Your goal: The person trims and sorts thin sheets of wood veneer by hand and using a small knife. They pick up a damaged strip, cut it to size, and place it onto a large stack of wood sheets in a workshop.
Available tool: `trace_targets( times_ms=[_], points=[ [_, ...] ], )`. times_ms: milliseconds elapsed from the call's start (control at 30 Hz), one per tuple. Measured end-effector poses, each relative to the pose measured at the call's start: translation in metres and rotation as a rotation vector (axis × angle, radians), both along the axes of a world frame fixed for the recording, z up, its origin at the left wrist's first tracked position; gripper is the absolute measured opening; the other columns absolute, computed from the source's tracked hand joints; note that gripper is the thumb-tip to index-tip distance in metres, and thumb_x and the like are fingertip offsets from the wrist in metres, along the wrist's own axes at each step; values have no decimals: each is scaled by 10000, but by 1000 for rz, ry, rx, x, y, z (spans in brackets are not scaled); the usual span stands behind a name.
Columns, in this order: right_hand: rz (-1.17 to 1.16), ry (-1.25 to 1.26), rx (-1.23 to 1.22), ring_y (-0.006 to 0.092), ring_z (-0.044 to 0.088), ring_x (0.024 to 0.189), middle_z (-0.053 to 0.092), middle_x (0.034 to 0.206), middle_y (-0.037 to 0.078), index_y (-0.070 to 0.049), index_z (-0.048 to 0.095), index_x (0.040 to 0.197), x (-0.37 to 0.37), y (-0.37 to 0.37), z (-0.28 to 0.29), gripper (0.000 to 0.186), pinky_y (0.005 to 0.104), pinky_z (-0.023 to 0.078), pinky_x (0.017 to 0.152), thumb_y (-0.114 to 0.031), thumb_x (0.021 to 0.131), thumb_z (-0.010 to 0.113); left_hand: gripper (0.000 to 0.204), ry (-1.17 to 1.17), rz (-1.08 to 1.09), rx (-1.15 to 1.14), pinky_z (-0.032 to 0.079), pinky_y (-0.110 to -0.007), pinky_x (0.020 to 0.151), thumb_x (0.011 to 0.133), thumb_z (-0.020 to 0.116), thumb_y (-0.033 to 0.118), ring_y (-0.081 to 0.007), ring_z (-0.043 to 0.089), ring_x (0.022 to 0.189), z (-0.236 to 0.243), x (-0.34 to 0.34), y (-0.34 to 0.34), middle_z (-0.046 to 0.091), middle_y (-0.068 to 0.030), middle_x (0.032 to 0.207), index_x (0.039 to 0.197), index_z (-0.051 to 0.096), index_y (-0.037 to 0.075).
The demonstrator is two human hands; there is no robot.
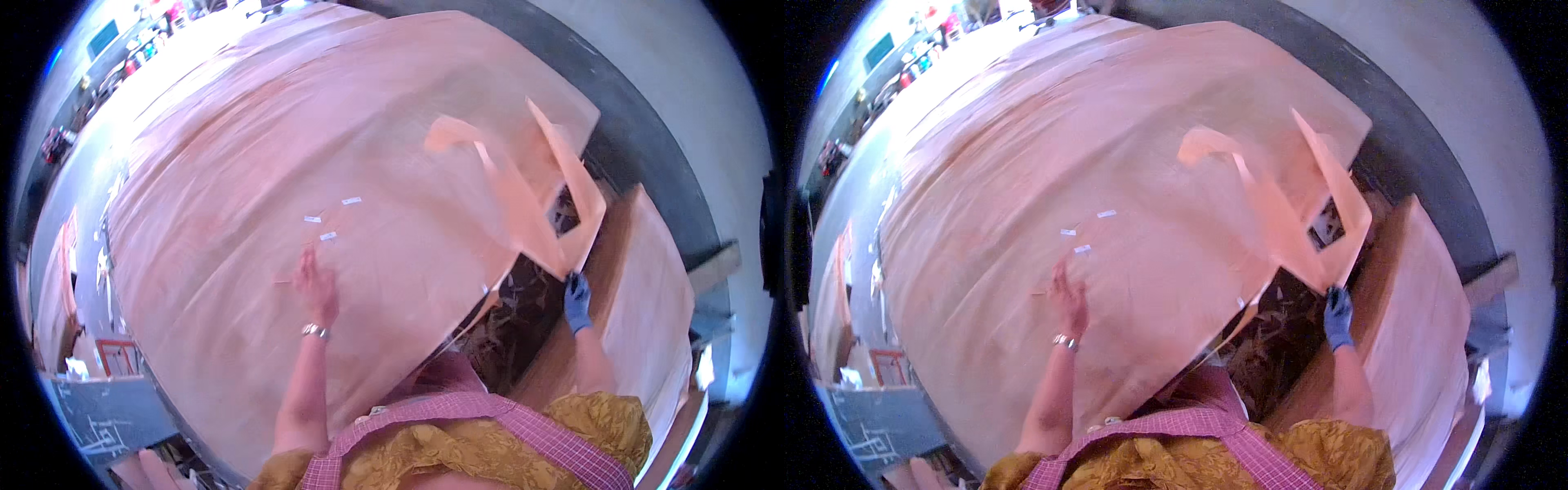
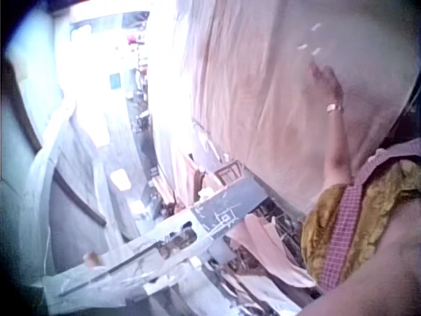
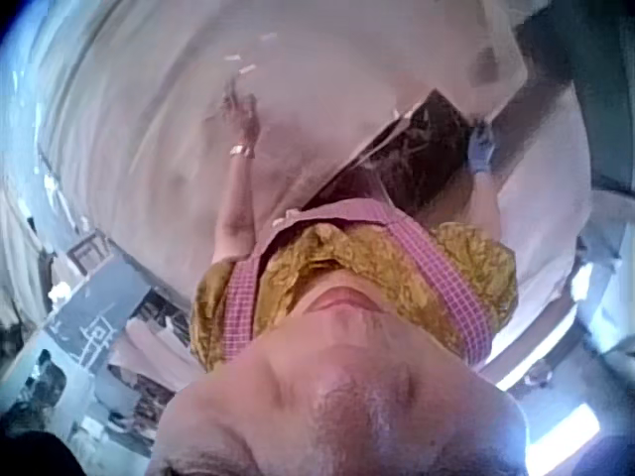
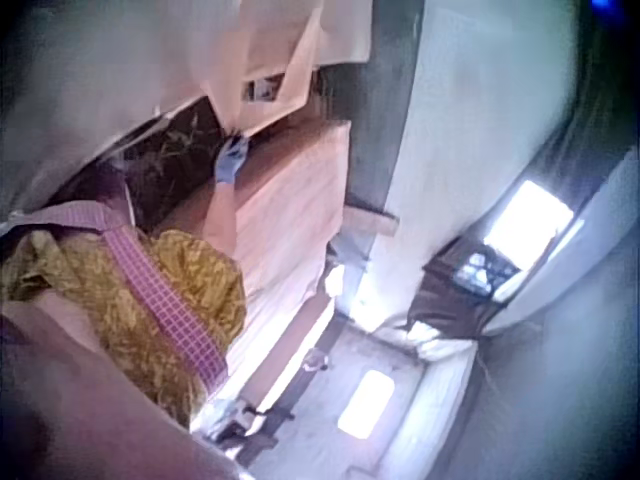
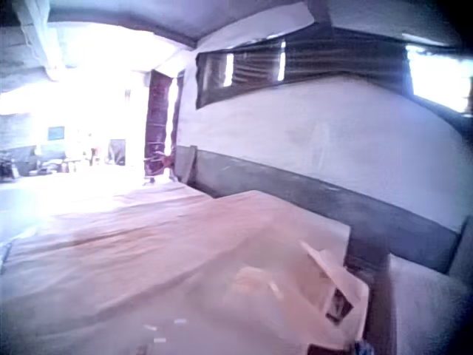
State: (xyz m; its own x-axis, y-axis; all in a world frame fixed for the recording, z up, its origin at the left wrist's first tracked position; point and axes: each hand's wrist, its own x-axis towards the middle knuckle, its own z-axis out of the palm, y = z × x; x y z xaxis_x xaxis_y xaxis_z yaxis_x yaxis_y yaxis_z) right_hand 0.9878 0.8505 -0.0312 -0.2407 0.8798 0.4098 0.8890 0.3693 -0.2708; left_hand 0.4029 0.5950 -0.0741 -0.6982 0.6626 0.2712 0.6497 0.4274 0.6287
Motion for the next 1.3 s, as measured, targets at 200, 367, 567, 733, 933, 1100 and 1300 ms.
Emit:
trace_targets(
  times_ms=[200, 367, 567, 733, 933, 1100, 1300],
  points=[
    [3, -65, -386, 395, 605, 915, 642, 963, 194, -75, 628, 995, 57, -261, -75, 166, 477, 492, 808, -145, 887, 523, 527, 173, 131, -36, 267, -440, 1120, 939, 525, 222, -315, 367, 1349, -21, -21, -211, 426, -169, 1438, 1404, 386, 14],
    [321, -368, -616, 387, 620, 932, 651, 991, 204, -51, 634, 1007, 43, -363, -124, 207, 468, 494, 824, -159, 889, 503, 498, 268, 336, -227, 275, -440, 1117, 944, 527, 223, -309, 385, 1336, -23, -32, -396, 447, -175, 1420, 1382, 412, 17],
    [632, -872, -586, 330, 636, 979, 671, 1027, 171, -86, 660, 1000, 18, -443, -195, 232, 457, 509, 826, -125, 858, 480, 512, 164, 415, -383, 314, -455, 1072, 884, 574, 280, -331, 444, 1269, 35, -30, -521, 511, -181, 1345, 1328, 486, 40],
    [383, -714, -362, 367, 552, 1134, 594, 1224, 137, -113, 629, 1114, -42, -565, -136, 278, 474, 482, 889, -138, 880, 481, 557, 225, 426, -548, 311, -447, 1080, 913, 509, 402, -314, 403, 1322, 59, -61, -607, 485, -170, 1379, 1356, 457, 69],
    [346, -280, -552, 396, 554, 1055, 579, 1166, 201, -90, 560, 1196, -57, -662, -112, 334, 473, 466, 899, -181, 876, 530, 630, 353, 12, -489, 283, -473, 1081, 892, 547, 428, -313, 373, 1347, 32, -92, -589, 453, -179, 1417, 1406, 420, 85],
    [-252, -218, -659, 371, 546, 1091, 559, 1175, 184, -89, 560, 1189, -119, -801, -47, 356, 473, 477, 905, -233, 864, 551, 683, 413, -271, -713, 190, -490, 1137, 944, 461, 457, -352, 261, 1405, -6, -79, -610, 282, -221, 1514, 1495, 267, 104],
    [-998, -144, -609, 351, 546, 1089, 554, 1143, 168, -96, 481, 1265, -70, -1026, -84, 431, 501, 503, 852, -333, 907, 523, 702, 443, -445, -669, 171, -486, 1152, 957, 432, 476, -358, 209, 1424, -5, -71, -607, 209, -223, 1542, 1518, 193, 125]
  ],
)
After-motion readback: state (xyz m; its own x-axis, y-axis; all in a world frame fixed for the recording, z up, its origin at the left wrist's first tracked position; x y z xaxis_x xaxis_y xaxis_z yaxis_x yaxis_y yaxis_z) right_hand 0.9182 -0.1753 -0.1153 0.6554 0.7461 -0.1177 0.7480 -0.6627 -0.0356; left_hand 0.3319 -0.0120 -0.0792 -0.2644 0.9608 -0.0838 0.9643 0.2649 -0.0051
